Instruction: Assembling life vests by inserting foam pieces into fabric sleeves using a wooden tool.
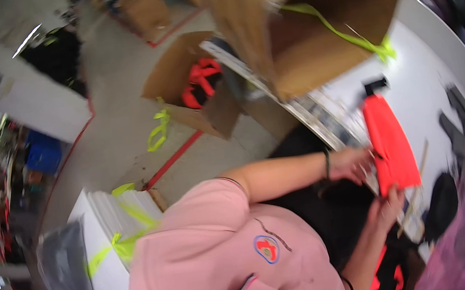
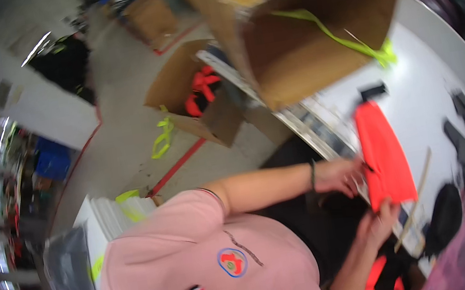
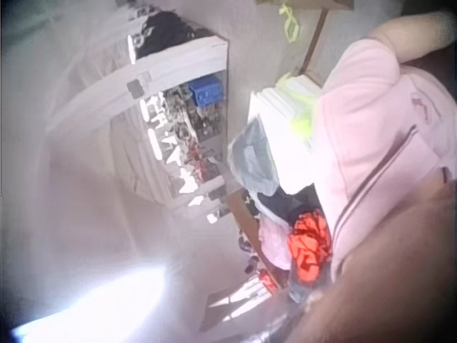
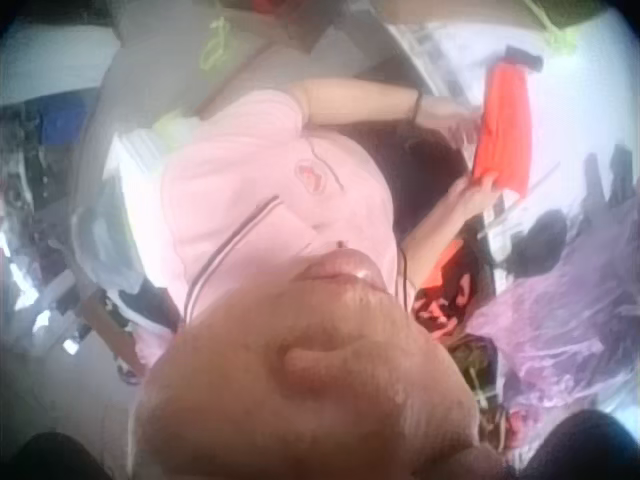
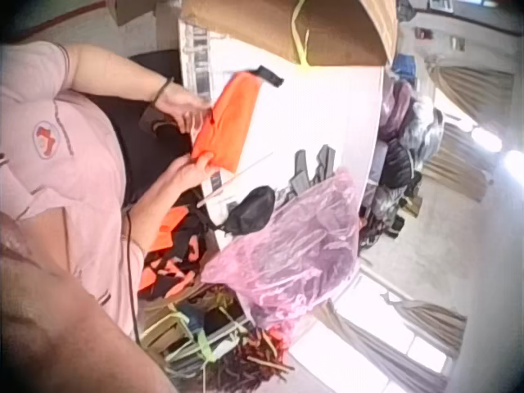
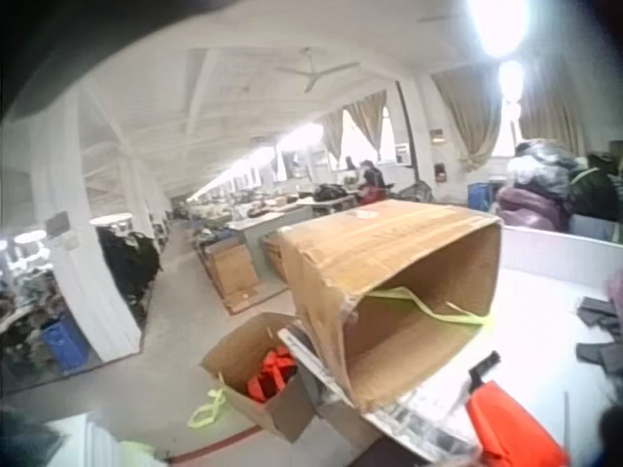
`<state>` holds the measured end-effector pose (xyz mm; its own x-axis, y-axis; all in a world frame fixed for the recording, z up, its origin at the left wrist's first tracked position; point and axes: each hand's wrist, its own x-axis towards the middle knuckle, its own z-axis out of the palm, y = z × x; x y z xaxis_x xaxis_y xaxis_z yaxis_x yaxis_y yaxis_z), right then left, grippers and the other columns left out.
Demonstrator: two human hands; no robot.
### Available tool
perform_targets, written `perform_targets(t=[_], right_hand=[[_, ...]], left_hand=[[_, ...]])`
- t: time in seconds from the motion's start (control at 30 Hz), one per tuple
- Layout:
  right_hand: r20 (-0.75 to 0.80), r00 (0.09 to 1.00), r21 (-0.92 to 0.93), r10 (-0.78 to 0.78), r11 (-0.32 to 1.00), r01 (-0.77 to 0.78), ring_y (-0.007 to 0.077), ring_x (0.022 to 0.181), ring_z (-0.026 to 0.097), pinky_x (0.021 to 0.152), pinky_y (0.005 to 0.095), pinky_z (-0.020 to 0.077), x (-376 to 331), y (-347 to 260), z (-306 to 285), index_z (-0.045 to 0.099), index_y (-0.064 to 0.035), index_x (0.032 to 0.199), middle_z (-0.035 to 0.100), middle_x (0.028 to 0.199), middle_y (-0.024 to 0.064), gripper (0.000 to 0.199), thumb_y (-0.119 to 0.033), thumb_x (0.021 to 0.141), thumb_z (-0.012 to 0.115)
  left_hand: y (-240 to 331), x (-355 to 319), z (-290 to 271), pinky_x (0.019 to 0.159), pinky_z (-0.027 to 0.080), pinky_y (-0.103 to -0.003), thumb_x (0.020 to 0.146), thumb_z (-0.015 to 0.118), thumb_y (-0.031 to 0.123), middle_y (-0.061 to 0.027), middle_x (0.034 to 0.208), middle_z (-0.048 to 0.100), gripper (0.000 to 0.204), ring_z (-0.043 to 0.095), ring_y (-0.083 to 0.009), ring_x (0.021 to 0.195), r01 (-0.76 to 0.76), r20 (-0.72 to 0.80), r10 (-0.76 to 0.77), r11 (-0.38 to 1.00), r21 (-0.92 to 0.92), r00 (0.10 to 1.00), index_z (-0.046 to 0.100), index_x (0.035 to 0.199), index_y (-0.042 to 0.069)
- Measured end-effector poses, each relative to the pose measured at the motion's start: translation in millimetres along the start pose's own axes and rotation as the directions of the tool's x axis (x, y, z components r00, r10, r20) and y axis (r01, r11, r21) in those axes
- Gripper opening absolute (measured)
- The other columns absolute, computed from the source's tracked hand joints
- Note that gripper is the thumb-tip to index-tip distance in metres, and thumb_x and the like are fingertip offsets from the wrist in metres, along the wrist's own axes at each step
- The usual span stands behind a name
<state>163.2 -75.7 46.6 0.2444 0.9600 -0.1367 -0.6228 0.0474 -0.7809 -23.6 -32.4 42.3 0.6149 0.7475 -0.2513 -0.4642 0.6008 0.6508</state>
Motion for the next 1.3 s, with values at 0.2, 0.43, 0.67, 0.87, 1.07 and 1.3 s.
perform_targets(t=[0.2, 0.43, 0.67, 0.87, 1.07, 1.3], right_hand=[[0.112, 0.962, 0.131, 0.248, 0.956, -0.262, 0.02, 0.097, 0.058, 0.083, 0.0336, 0.0471, -34.4, 22.7, 19.7, 0.051, -0.0063, 0.111, 0.06, 0.105, 0.006, 0.026, -0.008, 0.085, 0.057], [0.376, 0.851, -0.924, -0.366, -0.219, 0.314, 0.0271, 0.087, 0.058, 0.073, 0.0356, 0.0464, -6.3, -28.7, -66.9, 0.056, -0.004, 0.107, 0.059, 0.094, 0.0103, 0.028, -0.015, 0.082, 0.062], [0.244, 0.928, -0.83, -0.281, -0.556, 0.05, 0.0346, 0.091, 0.053, 0.077, 0.0415, 0.0449, 13.2, -55.7, -117.9, 0.054, -0.0029, 0.111, 0.056, 0.096, 0.0163, 0.029, -0.007, 0.082, 0.054], [0.331, 0.85, -0.942, -0.41, -0.191, 0.274, 0.0266, 0.078, 0.056, 0.07, 0.0348, 0.0443, 8.3, -57.5, -135.6, 0.055, -0.0012, 0.096, 0.057, 0.085, 0.0148, 0.013, -0.003, 0.088, 0.045], [0.136, 0.979, -0.846, -0.149, 0.497, 0.193, 0.004, 0.053, 0.042, 0.05, 0.0178, 0.034, -56.5, -60.8, -114.3, 0.052, -0.0039, 0.081, 0.049, 0.063, -0.0019, 0.017, -0.015, 0.093, 0.049], [0.112, 0.986, -0.891, -0.126, 0.426, 0.156, 0.0035, 0.053, 0.043, 0.048, 0.0178, 0.0322, -87.4, -40.0, -133.9, 0.058, -0.0026, 0.082, 0.048, 0.061, -0.0036, 0.014, -0.015, 0.088, 0.058]], left_hand=[[31.3, 5.6, 19.7, 0.09, 0.045, -0.04, 0.081, 0.062, 0.043, -0.0105, 0.11, 0.059, 0.054, 0.055, -0.0237, 0.104, -0.255, 0.147, 0.316, 0.909, -0.33, 0.937, 0.05, 0.117, 0.005], [38.1, 7.8, 30.8, 0.081, 0.05, -0.034, 0.087, 0.059, 0.015, -0.0091, 0.103, 0.061, 0.028, 0.061, -0.02, 0.092, -0.306, -0.074, 0.299, 0.943, -0.131, 0.952, 0.051, 0.111, 0.002], [33.9, 8.6, 32.1, 0.081, 0.05, -0.034, 0.085, 0.06, 0.013, -0.0089, 0.1, 0.061, 0.027, 0.06, -0.0187, 0.09, -0.322, -0.156, 0.317, 0.947, -0.006, 0.936, 0.054, 0.109, 0.002], [56.5, 13.3, 23.1, 0.08, 0.051, -0.039, 0.085, 0.06, 0.013, -0.011, 0.101, 0.061, 0.026, 0.061, -0.022, 0.091, -0.354, -0.205, 0.33, 0.931, -0.092, 0.921, 0.054, 0.107, 0.0], [108.9, 23.8, -4.1, 0.087, 0.047, -0.044, 0.086, 0.058, 0.014, -0.0129, 0.103, 0.06, 0.028, 0.059, -0.027, 0.096, -0.485, -0.246, 0.428, 0.831, -0.273, 0.87, 0.052, 0.109, 0.0], [108.9, 32.4, -6.7, 0.09, 0.045, -0.043, 0.086, 0.057, 0.013, -0.0122, 0.105, 0.059, 0.028, 0.056, -0.0267, 0.099, -0.504, -0.206, 0.462, 0.815, -0.284, 0.863, 0.049, 0.111, 0.003]])
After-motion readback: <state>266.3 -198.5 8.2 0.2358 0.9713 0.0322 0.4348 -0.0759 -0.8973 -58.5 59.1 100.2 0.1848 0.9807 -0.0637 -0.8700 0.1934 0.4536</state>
